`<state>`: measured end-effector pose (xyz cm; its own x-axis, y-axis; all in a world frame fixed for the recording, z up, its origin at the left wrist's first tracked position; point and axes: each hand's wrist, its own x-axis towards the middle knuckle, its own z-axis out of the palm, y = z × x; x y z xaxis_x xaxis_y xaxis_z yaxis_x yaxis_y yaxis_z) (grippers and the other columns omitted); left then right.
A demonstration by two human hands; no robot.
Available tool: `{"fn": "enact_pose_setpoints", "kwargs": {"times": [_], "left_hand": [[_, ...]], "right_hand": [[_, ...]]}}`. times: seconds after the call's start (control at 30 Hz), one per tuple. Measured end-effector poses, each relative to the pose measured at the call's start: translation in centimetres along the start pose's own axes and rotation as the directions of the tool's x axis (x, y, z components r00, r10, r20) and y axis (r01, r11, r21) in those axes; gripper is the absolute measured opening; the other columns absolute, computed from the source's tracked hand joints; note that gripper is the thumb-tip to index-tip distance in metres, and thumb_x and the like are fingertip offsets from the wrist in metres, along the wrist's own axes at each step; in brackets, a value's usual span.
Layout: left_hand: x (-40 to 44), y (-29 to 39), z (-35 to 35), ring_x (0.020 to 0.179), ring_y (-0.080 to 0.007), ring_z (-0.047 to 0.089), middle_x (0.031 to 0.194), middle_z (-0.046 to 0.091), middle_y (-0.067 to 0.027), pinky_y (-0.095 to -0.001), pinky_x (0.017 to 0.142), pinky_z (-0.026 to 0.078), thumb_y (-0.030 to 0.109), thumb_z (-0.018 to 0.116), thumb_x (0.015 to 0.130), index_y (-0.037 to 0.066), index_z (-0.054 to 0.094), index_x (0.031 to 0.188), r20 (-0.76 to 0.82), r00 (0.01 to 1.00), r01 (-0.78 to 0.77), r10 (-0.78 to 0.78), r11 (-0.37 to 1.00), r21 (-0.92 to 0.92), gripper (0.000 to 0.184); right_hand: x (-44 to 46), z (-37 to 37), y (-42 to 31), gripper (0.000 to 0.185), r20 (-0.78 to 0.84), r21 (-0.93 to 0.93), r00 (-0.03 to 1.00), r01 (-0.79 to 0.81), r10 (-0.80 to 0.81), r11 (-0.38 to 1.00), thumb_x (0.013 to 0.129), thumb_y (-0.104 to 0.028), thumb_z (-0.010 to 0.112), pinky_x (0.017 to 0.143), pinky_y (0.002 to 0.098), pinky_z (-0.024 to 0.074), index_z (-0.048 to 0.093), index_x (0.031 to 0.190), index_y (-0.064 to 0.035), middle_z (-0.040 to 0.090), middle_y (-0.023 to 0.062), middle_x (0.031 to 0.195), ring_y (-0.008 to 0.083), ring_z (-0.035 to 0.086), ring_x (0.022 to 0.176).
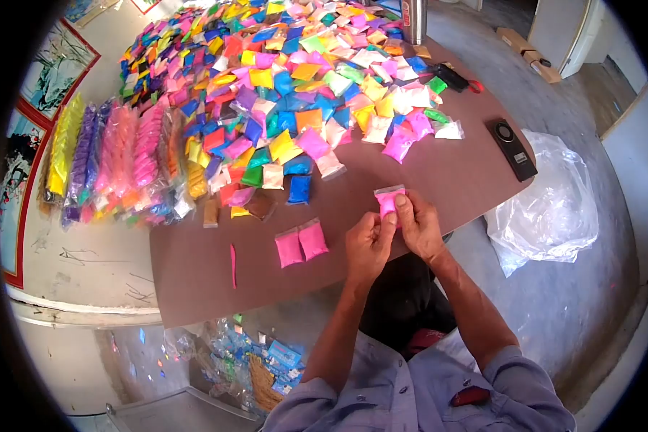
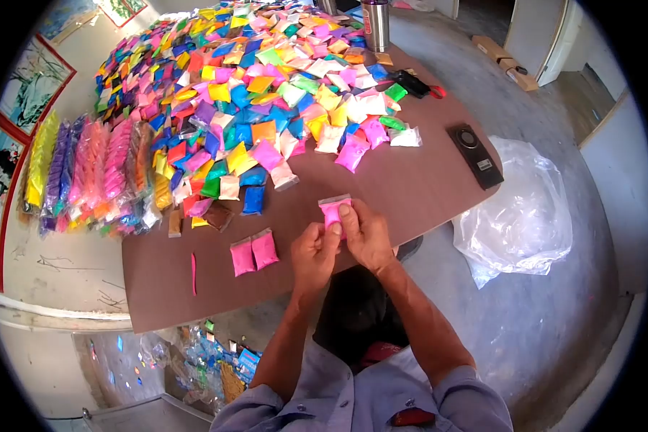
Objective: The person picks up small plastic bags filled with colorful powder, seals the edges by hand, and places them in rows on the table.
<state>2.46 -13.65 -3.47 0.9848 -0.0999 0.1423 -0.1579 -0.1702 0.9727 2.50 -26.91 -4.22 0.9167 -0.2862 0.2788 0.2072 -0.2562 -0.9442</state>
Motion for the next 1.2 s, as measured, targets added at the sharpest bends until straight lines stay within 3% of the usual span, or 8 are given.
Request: {"fn": "enact_pose_setpoints", "kwargs": {"times": [0.13, 0.33, 0.4, 0.53, 0.6, 0.63, 0.7, 1.2], "left_hand": [[0.4, 1.3, 1.0, 0.065, -0.004, 0.045, 0.07, 0.054, 0.0034, -0.0245, 0.055, 0.038, 0.021, 0.067, 0.101, -0.001, 0.065, 0.093, -0.099, 0.994, 0.022, -0.054, 0.953, -0.303, 0.024], [0.3, -1.4, -0.8, 0.071, -0.0043, 0.045, 0.076, 0.052, 0.0041, -0.0251, 0.058, 0.039, 0.024, 0.063, 0.103, 0.001, 0.064, 0.096, -0.027, 0.999, -0.034, 0.033, 0.998, -0.044, 0.024], [0.3, -1.6, -0.4, 0.068, -0.004, 0.042, 0.072, 0.048, 0.0044, -0.0254, 0.056, 0.036, 0.022, 0.065, 0.102, 0.001, 0.058, 0.087, -0.053, 0.998, -0.026, 0.021, 0.996, -0.083, 0.026], [0.7, -1.8, -0.6, 0.066, -0.0032, 0.041, 0.07, 0.048, 0.0052, -0.024, 0.055, 0.035, 0.019, 0.067, 0.101, 0.001, 0.055, 0.082, -0.025, 0.973, -0.224, 0.231, 0.96, 0.169, 0.028], [0.5, 0.2, 0.4, 0.067, -0.0028, 0.043, 0.072, 0.05, 0.0056, -0.0232, 0.056, 0.036, 0.018, 0.067, 0.101, 0.001, 0.057, 0.085, -0.057, 0.988, -0.149, 0.144, 0.985, -0.091, 0.026], [0.5, 1.2, 0.6, 0.068, -0.0024, 0.045, 0.074, 0.052, 0.006, -0.0223, 0.057, 0.037, 0.017, 0.067, 0.101, 0.0, 0.059, 0.087, -0.066, 0.996, -0.071, 0.052, 0.936, -0.345, 0.023], [0.7, -0.2, 0.3, 0.069, -0.0019, 0.046, 0.076, 0.054, 0.006, -0.0215, 0.059, 0.038, 0.017, 0.066, 0.101, 0.0, 0.061, 0.09, -0.027, 0.999, -0.039, 0.032, 0.95, -0.308, 0.021], [0.5, 0.3, -0.4, 0.071, -0.0003, 0.042, 0.079, 0.051, 0.0078, -0.0188, 0.062, 0.035, 0.014, 0.064, 0.103, 0.001, 0.064, 0.098, 0.013, 1.0, 0.019, -0.016, 0.94, -0.342, 0.013]], "right_hand": [[-0.3, 0.0, 0.4, 0.028, -0.012, 0.041, 0.999, 0.039, -0.039, 0.998, 0.103, -0.027, 0.06, 0.062, 0.0393, 0.049, 0.066, 0.098, -0.0002, 0.064, 0.0213, 0.078, 0.0341, 0.063, 0.066], [-0.4, -0.3, -1.6, 0.024, 0.096, -0.042, 0.995, 0.005, -0.001, 0.999, 0.1, -0.024, 0.064, 0.061, 0.0389, 0.0493, 0.066, 0.095, -0.0002, 0.066, 0.02, 0.079, 0.032, 0.064, 0.066], [-0.4, -0.3, -1.4, 0.025, 0.137, -0.083, 0.99, -0.02, 0.031, 0.996, 0.102, -0.023, 0.06, 0.064, 0.0292, 0.0463, 0.066, 0.096, 0.0013, 0.062, 0.0054, 0.077, 0.0099, 0.054, 0.072], [-0.4, 0.0, 1.2, 0.021, 0.104, 0.003, 0.989, 0.109, -0.109, 0.994, 0.102, -0.018, 0.058, 0.064, 0.0282, 0.0463, 0.066, 0.096, 0.0004, 0.061, 0.0012, 0.079, 0.0083, 0.053, 0.073], [-0.1, 0.0, 1.2, 0.018, 0.096, 0.074, 0.988, 0.113, -0.12, 0.991, 0.103, -0.016, 0.059, 0.065, 0.027, 0.0462, 0.066, 0.097, -0.0005, 0.06, -0.0019, 0.08, 0.0073, 0.053, 0.074], [-0.2, 0.0, 0.8, 0.018, 0.097, 0.075, 0.988, 0.114, -0.121, 0.991, 0.103, -0.016, 0.059, 0.065, 0.027, 0.0462, 0.066, 0.097, -0.0005, 0.06, -0.0019, 0.08, 0.0073, 0.053, 0.074], [-0.4, -0.3, -0.1, 0.016, 0.106, 0.149, 0.992, -0.088, 0.073, 0.985, 0.103, -0.015, 0.06, 0.065, 0.0262, 0.0461, 0.066, 0.097, -0.0011, 0.06, -0.002, 0.08, 0.0063, 0.053, 0.075], [-0.4, -0.3, -0.6, 0.011, 0.106, 0.19, 0.993, -0.072, 0.052, 0.979, 0.097, -0.01, 0.066, 0.065, 0.0279, 0.0506, 0.069, 0.099, 0.0005, 0.067, 0.0056, 0.082, 0.0091, 0.06, 0.073]]}}
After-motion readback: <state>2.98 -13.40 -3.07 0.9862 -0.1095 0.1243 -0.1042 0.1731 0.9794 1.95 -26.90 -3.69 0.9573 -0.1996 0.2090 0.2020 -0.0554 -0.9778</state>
